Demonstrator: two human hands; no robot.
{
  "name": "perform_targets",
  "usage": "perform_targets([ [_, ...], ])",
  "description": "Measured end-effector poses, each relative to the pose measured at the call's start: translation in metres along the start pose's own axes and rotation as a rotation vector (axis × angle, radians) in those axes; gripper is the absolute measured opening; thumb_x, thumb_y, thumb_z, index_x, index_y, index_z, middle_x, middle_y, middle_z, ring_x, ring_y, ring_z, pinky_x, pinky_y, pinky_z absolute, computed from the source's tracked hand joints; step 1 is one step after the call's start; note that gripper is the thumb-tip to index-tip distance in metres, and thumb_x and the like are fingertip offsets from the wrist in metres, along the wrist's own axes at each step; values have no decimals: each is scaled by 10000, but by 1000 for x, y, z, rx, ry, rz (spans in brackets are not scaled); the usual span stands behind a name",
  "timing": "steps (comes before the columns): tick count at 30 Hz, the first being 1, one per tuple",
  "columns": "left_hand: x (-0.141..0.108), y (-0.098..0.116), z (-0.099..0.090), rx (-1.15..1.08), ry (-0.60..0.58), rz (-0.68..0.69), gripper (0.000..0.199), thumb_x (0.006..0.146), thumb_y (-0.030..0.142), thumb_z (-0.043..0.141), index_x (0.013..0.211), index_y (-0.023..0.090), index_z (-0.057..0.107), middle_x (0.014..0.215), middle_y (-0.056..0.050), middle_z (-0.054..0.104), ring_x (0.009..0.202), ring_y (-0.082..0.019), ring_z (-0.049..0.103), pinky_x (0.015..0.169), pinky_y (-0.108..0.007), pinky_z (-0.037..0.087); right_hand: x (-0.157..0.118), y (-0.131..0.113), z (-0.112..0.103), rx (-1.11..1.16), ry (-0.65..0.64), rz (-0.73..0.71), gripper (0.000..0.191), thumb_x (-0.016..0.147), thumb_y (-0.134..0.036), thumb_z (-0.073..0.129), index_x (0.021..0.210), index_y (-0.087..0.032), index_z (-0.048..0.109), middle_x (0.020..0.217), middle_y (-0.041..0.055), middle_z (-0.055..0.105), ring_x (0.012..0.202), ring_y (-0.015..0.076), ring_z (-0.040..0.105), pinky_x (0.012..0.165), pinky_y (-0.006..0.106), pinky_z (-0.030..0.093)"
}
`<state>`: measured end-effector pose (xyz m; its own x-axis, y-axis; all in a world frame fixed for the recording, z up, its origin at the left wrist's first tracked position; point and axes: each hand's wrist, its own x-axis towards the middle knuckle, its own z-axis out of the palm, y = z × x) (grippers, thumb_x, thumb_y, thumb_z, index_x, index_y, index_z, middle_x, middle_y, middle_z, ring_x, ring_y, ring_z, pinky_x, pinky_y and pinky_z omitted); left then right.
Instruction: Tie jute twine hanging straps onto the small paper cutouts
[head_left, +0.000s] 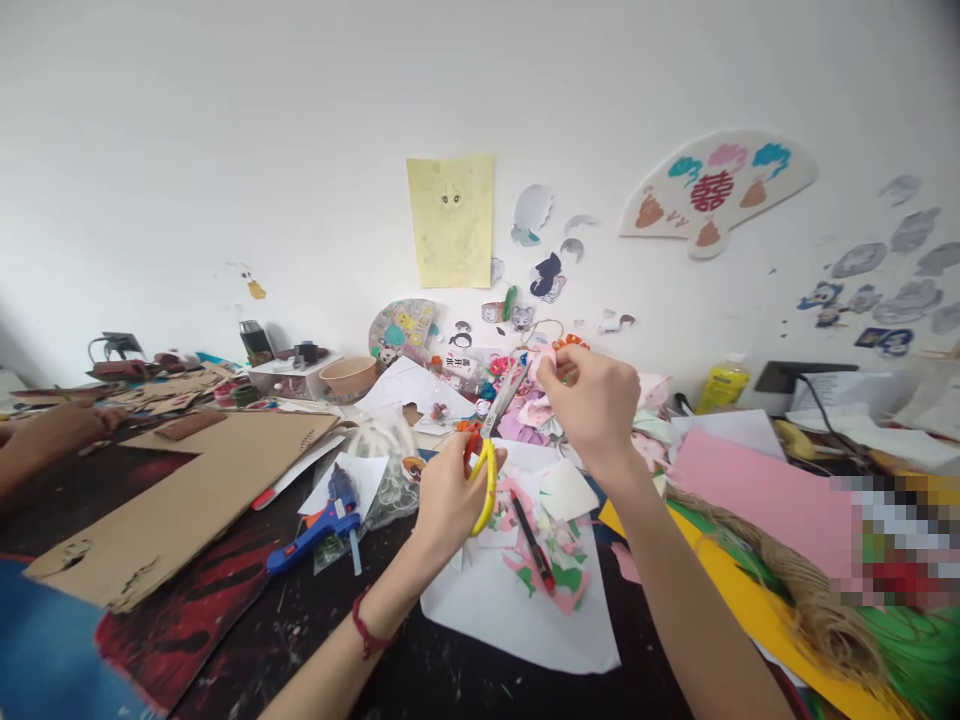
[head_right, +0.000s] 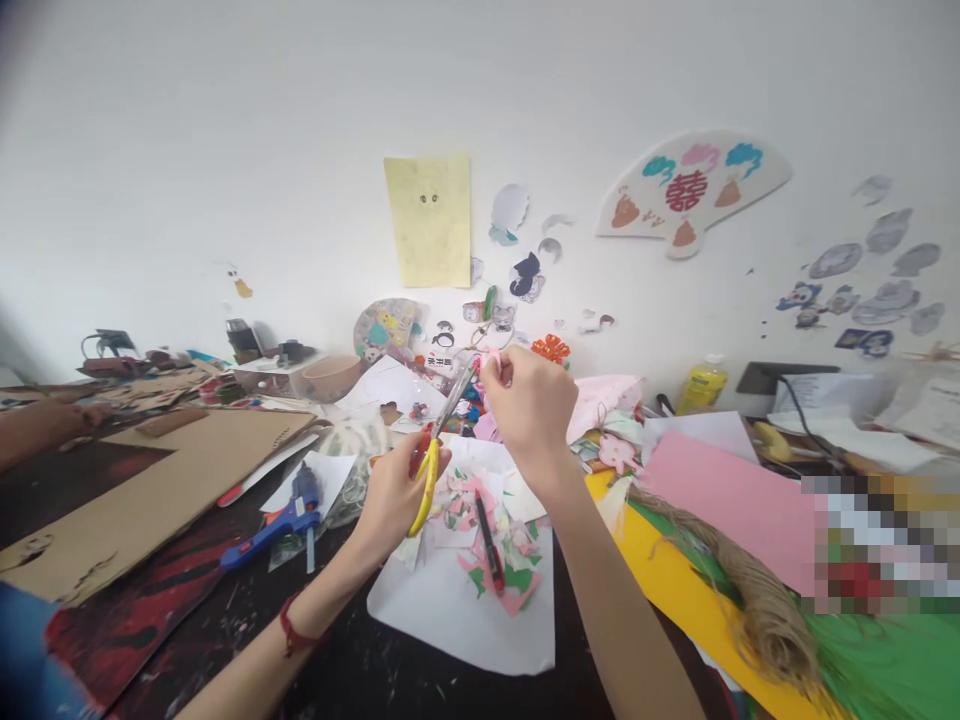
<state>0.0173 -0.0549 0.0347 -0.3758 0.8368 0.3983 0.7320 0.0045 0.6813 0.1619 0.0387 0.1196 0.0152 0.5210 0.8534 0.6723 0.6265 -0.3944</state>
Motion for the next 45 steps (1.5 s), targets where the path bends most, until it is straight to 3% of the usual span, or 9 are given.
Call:
perform_targets([
  [7, 0, 4, 1, -75, 21, 29, 327, 906, 496, 550, 790, 190, 552, 681, 20, 535, 613, -118, 427, 604, -235, 278, -5, -7, 3, -29, -82, -10, 270, 869, -323, 585, 639, -202, 658, 655, 38, 716, 555, 158, 545, 575, 294, 243],
  [15, 0, 2, 2, -148, 2, 33, 425, 924, 534, 509, 706, 176, 582, 632, -11, 599, 600, -130, 535, 554, -218, 334, -6, -5, 8, -53, -120, -20, 252, 854, -326, 597, 642, -214, 674, 625, 40, 705, 561, 176, 562, 581, 300, 248],
  [22, 0, -5, 2, -32, -52, 15, 528, 965, 593, 409, 681, 175, 563, 559, 1, 559, 509, -119, 505, 509, -231, 306, -6, -4, 9, -72, -135, -19, 238, 838, -310, 599, 630, -213, 665, 604, 39, 685, 548, 172, 546, 570, 299, 242],
  [28, -5, -18, -8, 210, -170, -11, 416, 968, 531, 444, 776, 183, 567, 701, -36, 664, 648, -171, 616, 584, -251, 318, 4, 9, 6, -143, -155, 41, 238, 850, -322, 582, 673, -209, 693, 650, 61, 702, 620, 218, 598, 581, 321, 263],
  [30, -11, -24, -12, 328, -221, -21, 361, 929, 497, 528, 760, 181, 573, 734, -67, 687, 716, -224, 660, 600, -267, 306, 9, 18, 1, -46, -167, 82, 215, 832, -309, 607, 664, -205, 693, 643, 50, 694, 643, 217, 619, 609, 324, 327],
  [33, -21, -33, -17, 487, -281, -33, 307, 896, 462, 583, 781, 178, 598, 824, -116, 727, 826, -307, 705, 618, -286, 324, 17, 28, -9, 320, -303, 198, 197, 803, -321, 656, 654, -192, 676, 591, 7, 634, 585, 172, 611, 624, 304, 406],
  [37, -28, -42, -18, 621, -348, -38, 283, 940, 405, 514, 879, 162, 643, 966, -147, 745, 921, -331, 724, 679, -320, 432, 23, 34, -20, 697, -490, 364, 298, 791, -373, 708, 605, -174, 588, 551, -11, 542, 517, 127, 559, 522, 258, 385],
  [40, -32, -47, -18, 682, -394, -33, 222, 913, 317, 541, 944, 137, 668, 1049, -171, 731, 984, -345, 720, 742, -361, 497, 24, 34, -23, 837, -609, 396, 369, 803, -415, 729, 591, -174, 546, 563, -18, 507, 507, 101, 508, 511, 247, 402],
  [45, -33, -42, -25, 699, -463, 5, 218, 925, 311, 584, 994, 135, 691, 1044, -160, 729, 1003, -350, 717, 799, -414, 542, 22, 32, -22, 1045, -782, 375, 401, 869, -431, 687, 615, -185, 498, 615, -26, 487, 525, 99, 501, 529, 261, 417],
])
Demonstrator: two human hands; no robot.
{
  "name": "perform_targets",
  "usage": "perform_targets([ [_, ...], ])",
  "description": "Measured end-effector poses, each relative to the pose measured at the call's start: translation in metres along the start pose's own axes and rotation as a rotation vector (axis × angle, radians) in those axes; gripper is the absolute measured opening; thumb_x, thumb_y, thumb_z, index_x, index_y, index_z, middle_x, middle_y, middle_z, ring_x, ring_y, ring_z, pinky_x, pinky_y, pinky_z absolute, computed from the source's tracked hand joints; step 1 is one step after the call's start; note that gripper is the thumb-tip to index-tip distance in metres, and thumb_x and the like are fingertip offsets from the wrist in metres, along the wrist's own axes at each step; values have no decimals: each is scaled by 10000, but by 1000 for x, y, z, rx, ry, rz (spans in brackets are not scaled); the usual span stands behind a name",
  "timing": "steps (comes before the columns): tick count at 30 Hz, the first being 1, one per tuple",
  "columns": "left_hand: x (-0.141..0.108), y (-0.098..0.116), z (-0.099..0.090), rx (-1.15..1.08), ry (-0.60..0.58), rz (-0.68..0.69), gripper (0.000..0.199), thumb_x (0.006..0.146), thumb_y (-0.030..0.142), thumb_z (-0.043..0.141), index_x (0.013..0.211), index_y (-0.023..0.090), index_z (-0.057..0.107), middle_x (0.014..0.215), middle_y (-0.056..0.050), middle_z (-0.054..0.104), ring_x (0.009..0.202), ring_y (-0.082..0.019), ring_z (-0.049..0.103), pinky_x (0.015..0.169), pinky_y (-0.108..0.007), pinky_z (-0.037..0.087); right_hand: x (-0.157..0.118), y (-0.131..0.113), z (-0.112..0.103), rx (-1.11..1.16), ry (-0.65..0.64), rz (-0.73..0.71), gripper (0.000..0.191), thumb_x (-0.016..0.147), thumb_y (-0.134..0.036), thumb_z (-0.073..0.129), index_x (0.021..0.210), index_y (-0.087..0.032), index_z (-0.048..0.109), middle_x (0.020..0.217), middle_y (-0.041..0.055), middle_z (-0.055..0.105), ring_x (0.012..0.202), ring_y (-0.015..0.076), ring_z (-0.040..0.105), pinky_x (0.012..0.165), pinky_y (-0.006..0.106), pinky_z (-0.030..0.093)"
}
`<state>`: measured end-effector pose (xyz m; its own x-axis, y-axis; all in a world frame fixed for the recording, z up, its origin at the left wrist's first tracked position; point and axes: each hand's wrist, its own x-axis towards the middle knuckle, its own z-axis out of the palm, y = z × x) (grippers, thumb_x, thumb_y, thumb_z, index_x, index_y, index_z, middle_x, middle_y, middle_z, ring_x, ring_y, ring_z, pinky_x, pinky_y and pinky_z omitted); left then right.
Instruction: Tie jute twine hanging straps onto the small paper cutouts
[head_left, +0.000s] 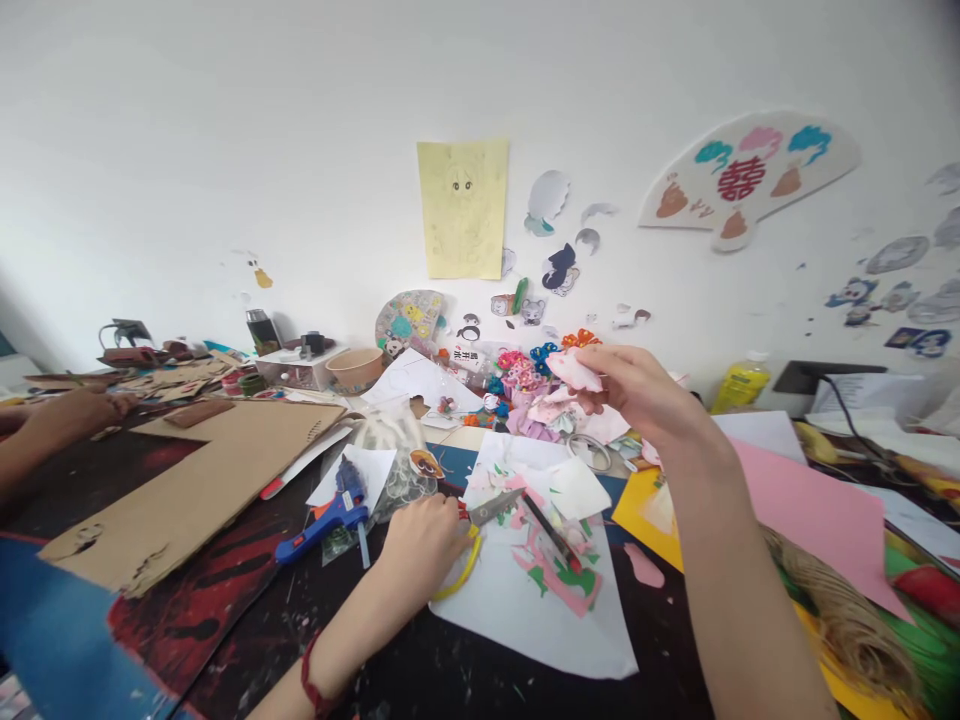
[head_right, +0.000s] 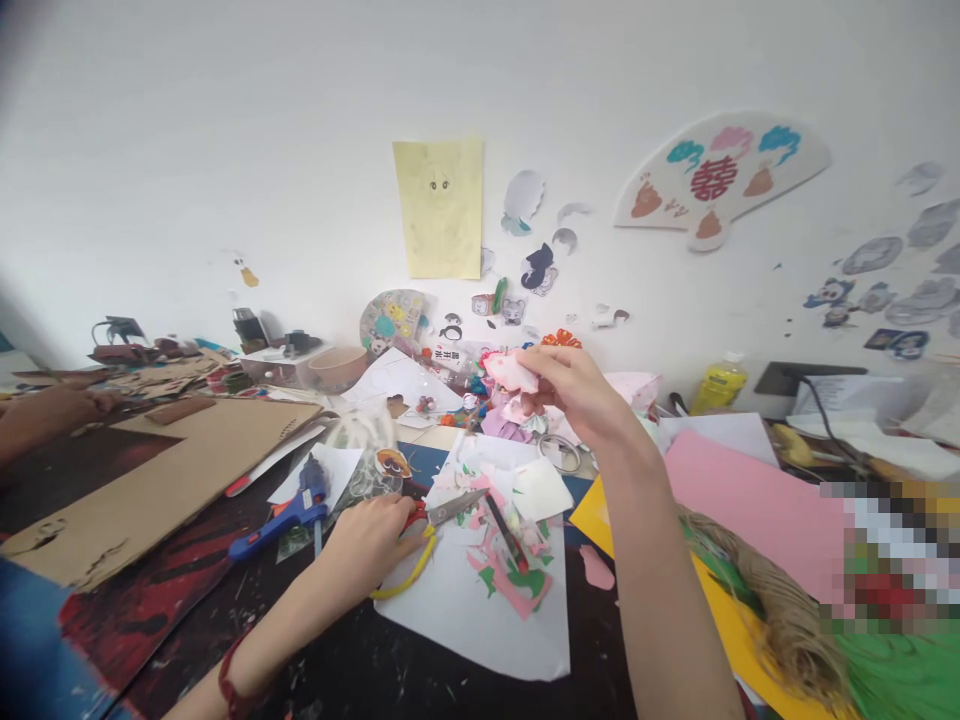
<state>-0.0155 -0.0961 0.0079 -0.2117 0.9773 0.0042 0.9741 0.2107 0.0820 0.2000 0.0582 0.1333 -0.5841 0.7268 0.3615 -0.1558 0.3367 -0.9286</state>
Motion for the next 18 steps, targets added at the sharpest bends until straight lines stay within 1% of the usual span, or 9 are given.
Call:
perform_targets([
  [2, 3, 2, -13, -54, 86, 18, 250, 985, 316, 500, 1055, 151, 675, 1093, -141, 715, 1038, -319, 703, 848, -415, 538, 1, 1, 2, 19, -75, -9, 426, 913, -415, 638, 599, -189, 457, 635, -22, 489, 524, 97, 499, 537, 269, 405],
  [3, 7, 4, -21, -136, 189, 36, 267, 1005, 330, 475, 1101, 160, 658, 1131, -130, 704, 1050, -297, 693, 874, -408, 532, 1, 1, 4, 22, -101, -10, 440, 928, -410, 618, 590, -191, 441, 643, -17, 495, 524, 97, 497, 536, 273, 398],
  [5, 17, 10, -39, -351, 439, 140, 315, 1032, 368, 441, 1234, 184, 599, 1258, -116, 665, 1142, -264, 649, 968, -401, 505, 2, 1, 7, 33, -141, -14, 452, 940, -408, 603, 578, -191, 438, 642, -15, 494, 518, 98, 486, 525, 277, 383],
  [7, 30, 19, -55, -502, 571, 305, 359, 1015, 381, 502, 1312, 187, 553, 1333, -116, 634, 1235, -259, 588, 1059, -411, 454, 2, 1, 12, 45, -183, -23, 451, 941, -405, 605, 574, -187, 462, 630, -17, 484, 518, 100, 480, 515, 276, 379],
  [9, 43, 31, -64, -654, 560, 457, 377, 995, 375, 556, 1326, 195, 554, 1318, -99, 657, 1121, -215, 634, 998, -354, 480, 1, 0, 17, 46, -226, -21, 435, 945, -409, 603, 588, -180, 507, 620, -15, 489, 524, 105, 485, 513, 273, 384],
  [10, 48, 36, -66, -707, 551, 482, 327, 989, 355, 568, 1269, 188, 599, 1231, -86, 702, 1034, -197, 661, 943, -325, 494, 1, 0, 18, 46, -234, -17, 418, 944, -412, 605, 606, -176, 537, 620, -12, 497, 525, 107, 488, 510, 272, 388],
  [13, 59, 42, -62, -809, 513, 483, 226, 1000, 274, 516, 947, 164, 706, 808, -23, 737, 682, -126, 648, 734, -248, 485, 0, -2, 17, 80, -215, -17, 408, 936, -397, 622, 602, -177, 538, 631, -8, 503, 522, 105, 478, 497, 268, 382],
  [15, 62, 38, -56, -876, 489, 487, 272, 996, 236, 482, 871, 158, 710, 701, 3, 696, 540, -85, 587, 639, -215, 459, 0, -2, 12, 132, -175, -52, 447, 932, -368, 627, 554, -185, 474, 625, -12, 478, 504, 93, 447, 487, 264, 375],
  [18, 62, 21, -54, -920, 456, 493, 270, 981, 219, 470, 920, 146, 722, 659, 19, 658, 437, -50, 489, 527, -187, 401, 2, 1, 2, 178, -113, -90, 470, 925, -325, 643, 526, -188, 436, 580, -17, 440, 506, 89, 432, 487, 256, 367],
])
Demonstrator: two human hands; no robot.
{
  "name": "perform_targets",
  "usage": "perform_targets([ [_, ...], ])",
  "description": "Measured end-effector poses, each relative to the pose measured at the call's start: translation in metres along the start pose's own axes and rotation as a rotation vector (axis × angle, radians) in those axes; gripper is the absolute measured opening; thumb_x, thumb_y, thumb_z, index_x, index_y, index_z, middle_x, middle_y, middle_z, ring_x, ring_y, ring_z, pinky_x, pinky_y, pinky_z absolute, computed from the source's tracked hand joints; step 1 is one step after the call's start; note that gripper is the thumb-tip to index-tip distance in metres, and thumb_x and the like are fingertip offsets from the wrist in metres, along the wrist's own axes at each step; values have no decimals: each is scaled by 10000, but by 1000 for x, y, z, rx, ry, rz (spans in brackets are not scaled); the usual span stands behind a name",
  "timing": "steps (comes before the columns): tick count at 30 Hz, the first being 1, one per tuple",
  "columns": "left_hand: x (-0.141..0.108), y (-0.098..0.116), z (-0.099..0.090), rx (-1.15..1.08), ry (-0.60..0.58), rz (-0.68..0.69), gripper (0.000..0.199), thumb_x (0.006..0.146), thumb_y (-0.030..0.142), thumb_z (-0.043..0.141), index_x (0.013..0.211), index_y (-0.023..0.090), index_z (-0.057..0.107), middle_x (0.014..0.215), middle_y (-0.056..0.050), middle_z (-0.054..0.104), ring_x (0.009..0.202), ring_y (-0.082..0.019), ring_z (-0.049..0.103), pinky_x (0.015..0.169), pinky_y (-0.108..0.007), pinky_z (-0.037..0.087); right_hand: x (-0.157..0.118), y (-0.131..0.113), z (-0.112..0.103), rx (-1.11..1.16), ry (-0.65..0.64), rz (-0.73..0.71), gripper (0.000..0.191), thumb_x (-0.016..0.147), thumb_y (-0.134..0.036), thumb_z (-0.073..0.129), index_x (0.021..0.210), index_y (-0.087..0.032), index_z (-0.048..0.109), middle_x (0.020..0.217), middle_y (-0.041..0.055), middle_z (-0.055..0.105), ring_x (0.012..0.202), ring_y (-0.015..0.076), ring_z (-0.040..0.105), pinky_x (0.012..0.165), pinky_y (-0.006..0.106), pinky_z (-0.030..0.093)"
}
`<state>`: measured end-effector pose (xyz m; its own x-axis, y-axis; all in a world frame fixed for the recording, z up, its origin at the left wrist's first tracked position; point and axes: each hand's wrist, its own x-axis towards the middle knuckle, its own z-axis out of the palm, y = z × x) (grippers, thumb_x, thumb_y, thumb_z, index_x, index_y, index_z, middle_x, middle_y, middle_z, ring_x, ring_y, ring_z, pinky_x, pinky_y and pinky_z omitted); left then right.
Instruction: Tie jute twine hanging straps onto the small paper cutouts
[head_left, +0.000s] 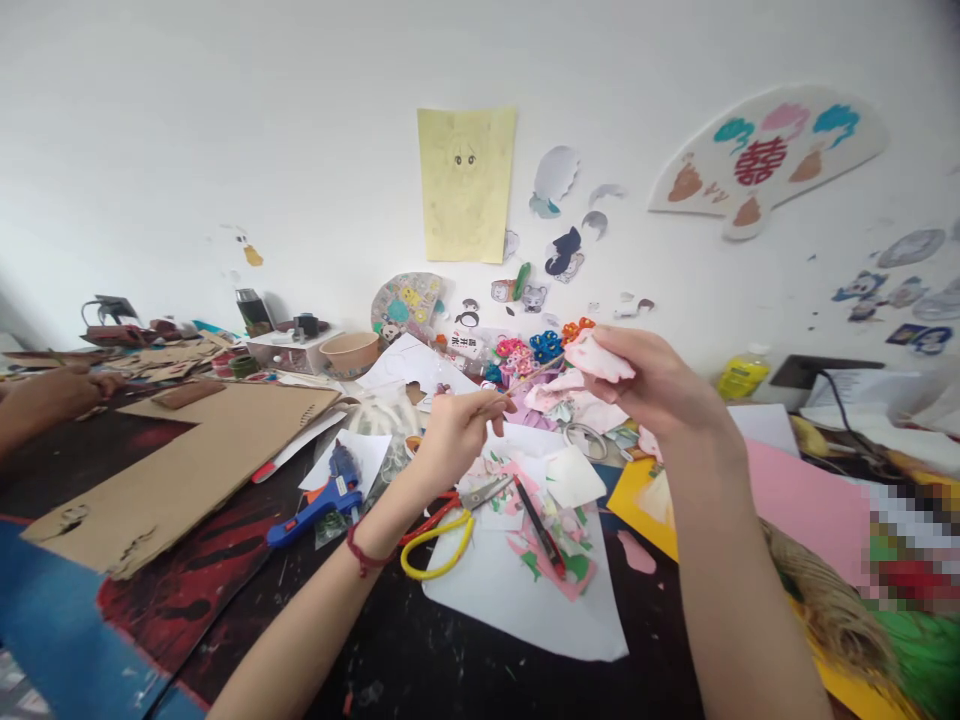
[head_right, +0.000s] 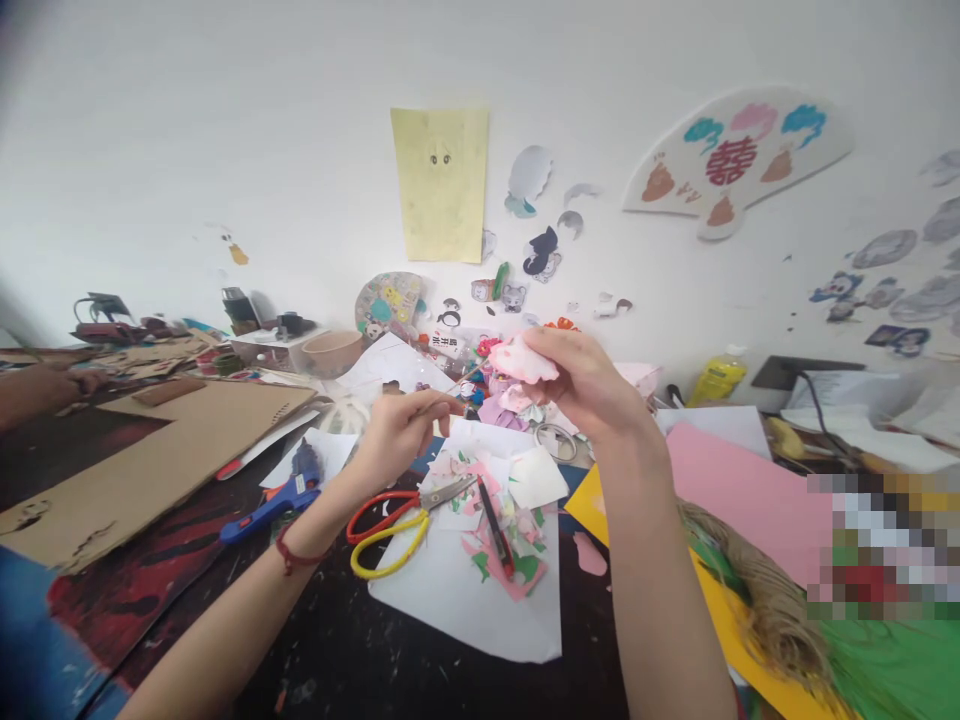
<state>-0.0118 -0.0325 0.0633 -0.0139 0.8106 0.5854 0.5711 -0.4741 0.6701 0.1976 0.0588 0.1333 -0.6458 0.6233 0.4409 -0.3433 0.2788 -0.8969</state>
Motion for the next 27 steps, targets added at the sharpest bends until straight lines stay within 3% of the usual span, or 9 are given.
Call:
perform_targets([
  [7, -4, -4, -27, -35, -201, -39, 334, 1011, 313, 423, 959, 139, 703, 527, 46, 558, 401, -53, 456, 480, -177, 368, 1, 3, -6, 144, -147, -6, 411, 920, -350, 667, 583, -169, 517, 580, -23, 469, 472, 63, 427, 469, 236, 355],
  [11, -1, -15, -26, 31, -161, -99, 351, 1004, 359, 408, 977, 140, 681, 582, 37, 579, 376, -56, 425, 440, -197, 352, -2, -3, -9, 238, -92, -68, 262, 892, -369, 710, 729, -186, 616, 612, -35, 529, 440, 54, 422, 442, 228, 330],
  [14, 10, -26, -17, 179, -78, -164, 420, 1024, 381, 320, 1035, 136, 662, 671, 1, 608, 460, -88, 488, 499, -226, 405, -3, -6, -13, 105, -47, -131, 320, 923, -380, 676, 685, -174, 614, 603, -22, 518, 467, 60, 455, 445, 220, 340],
  [16, 19, -32, -8, 235, -85, -161, 392, 1010, 344, 343, 1135, 124, 642, 776, -47, 662, 635, -142, 605, 633, -270, 483, -4, -5, -15, -33, 7, -123, 335, 933, -382, 666, 683, -164, 621, 622, -9, 535, 494, 66, 485, 454, 213, 364],
  [18, 26, -37, 0, 265, -177, -138, 449, 890, 320, 592, 1292, 121, 586, 1044, -122, 712, 917, -231, 683, 809, -348, 533, -3, -2, -15, -155, 67, -77, 303, 921, -394, 685, 738, -154, 653, 650, 1, 565, 522, 74, 520, 462, 206, 392],
  [20, 29, -40, 5, 302, -330, -100, 851, 622, 277, 854, 1398, 152, 528, 1369, -176, 616, 1236, -364, 599, 1013, -463, 493, -2, 0, -14, -224, 99, -38, 291, 896, -421, 714, 802, -148, 678, 667, 2, 585, 535, 80, 545, 469, 204, 422],
  [22, 30, -38, 7, 346, -487, -38, 1051, 521, 281, 927, 1462, 182, 470, 1552, -187, 460, 1418, -435, 435, 1143, -550, 388, -1, 2, -12, -261, 95, -21, 317, 878, -453, 728, 828, -143, 685, 666, 0, 600, 540, 85, 563, 489, 210, 457],
  [24, 30, -31, 7, 320, -529, 31, 908, 700, 371, 853, 1485, 194, 431, 1582, -180, 423, 1444, -390, 420, 1170, -541, 367, 0, 2, -11, -293, 87, -11, 338, 865, -475, 737, 864, -139, 699, 683, 8, 630, 564, 95, 593, 519, 218, 492],
  [27, 35, -13, 5, 79, -344, 67, 480, 939, 438, 613, 1345, 193, 541, 1406, -143, 594, 1214, -255, 621, 1032, -405, 500, 0, 1, -8, -335, 99, -2, 355, 842, -477, 759, 933, -135, 720, 761, 35, 689, 623, 116, 642, 562, 233, 529],
])
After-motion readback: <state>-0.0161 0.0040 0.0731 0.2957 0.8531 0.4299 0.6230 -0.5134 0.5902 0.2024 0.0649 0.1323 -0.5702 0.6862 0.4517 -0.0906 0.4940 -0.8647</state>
